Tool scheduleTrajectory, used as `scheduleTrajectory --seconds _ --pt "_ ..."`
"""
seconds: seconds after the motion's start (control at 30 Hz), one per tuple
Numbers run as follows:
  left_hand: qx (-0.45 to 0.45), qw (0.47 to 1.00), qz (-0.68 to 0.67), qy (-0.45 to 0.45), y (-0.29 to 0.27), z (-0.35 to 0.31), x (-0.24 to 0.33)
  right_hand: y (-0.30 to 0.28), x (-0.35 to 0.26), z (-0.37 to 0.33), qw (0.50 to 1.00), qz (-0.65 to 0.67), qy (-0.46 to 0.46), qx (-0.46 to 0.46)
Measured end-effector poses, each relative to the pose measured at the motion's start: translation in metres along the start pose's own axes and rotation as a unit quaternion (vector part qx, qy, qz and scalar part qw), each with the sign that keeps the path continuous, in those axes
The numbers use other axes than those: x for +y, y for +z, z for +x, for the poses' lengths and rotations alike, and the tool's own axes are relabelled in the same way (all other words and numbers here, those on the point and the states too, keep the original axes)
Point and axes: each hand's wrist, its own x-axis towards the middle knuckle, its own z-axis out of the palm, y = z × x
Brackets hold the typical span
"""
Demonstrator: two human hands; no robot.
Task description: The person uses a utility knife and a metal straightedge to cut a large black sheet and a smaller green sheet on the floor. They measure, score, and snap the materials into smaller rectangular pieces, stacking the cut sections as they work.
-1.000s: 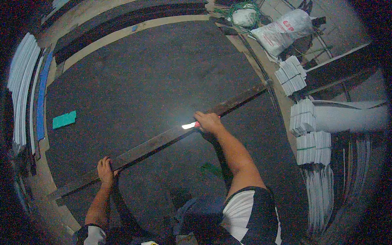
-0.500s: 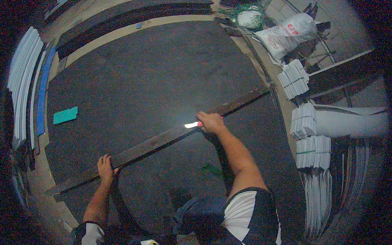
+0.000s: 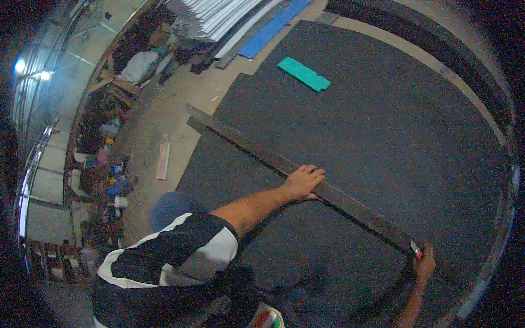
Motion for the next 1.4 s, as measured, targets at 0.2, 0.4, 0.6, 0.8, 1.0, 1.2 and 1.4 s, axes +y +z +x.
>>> scheduleTrajectory --seconds 0.2,0.4,0.6,0.8,1.0,1.2,1.4 --pt "-0.005 0.998 0.052 0.019 0.006 0.006 0.006 0.017 0.028 0.015 0.985 0.151 0.075 -0.016" --pt "0.016 0.999 0.029 0.012 0.006 0.014 0.009 0.021 0.029 0.01 0.995 0.048 -0.069 0.051" --pt "0.023 1.0 0.016 0.005 0.003 0.01 0.008 -0.003 -0.003 0.013 0.997 0.074 -0.006 -0.003" --pt "0.012 1.0 0.009 0.004 -0.002 0.014 0.009 0.018 0.032 0.016 0.996 0.057 -0.072 0.021" --pt "0.02 1.0 0.001 0.002 0.002 0.012 0.006 0.04 0.069 0.021 0.998 0.028 -0.049 -0.015" --pt "0.025 0.999 0.018 0.007 0.006 0.011 0.006 0.042 0.073 0.018 0.998 0.056 -0.013 -0.03" --pt "0.031 0.999 0.009 0.006 0.005 0.014 0.006 0.016 0.049 0.016 0.999 0.014 -0.024 -0.033"
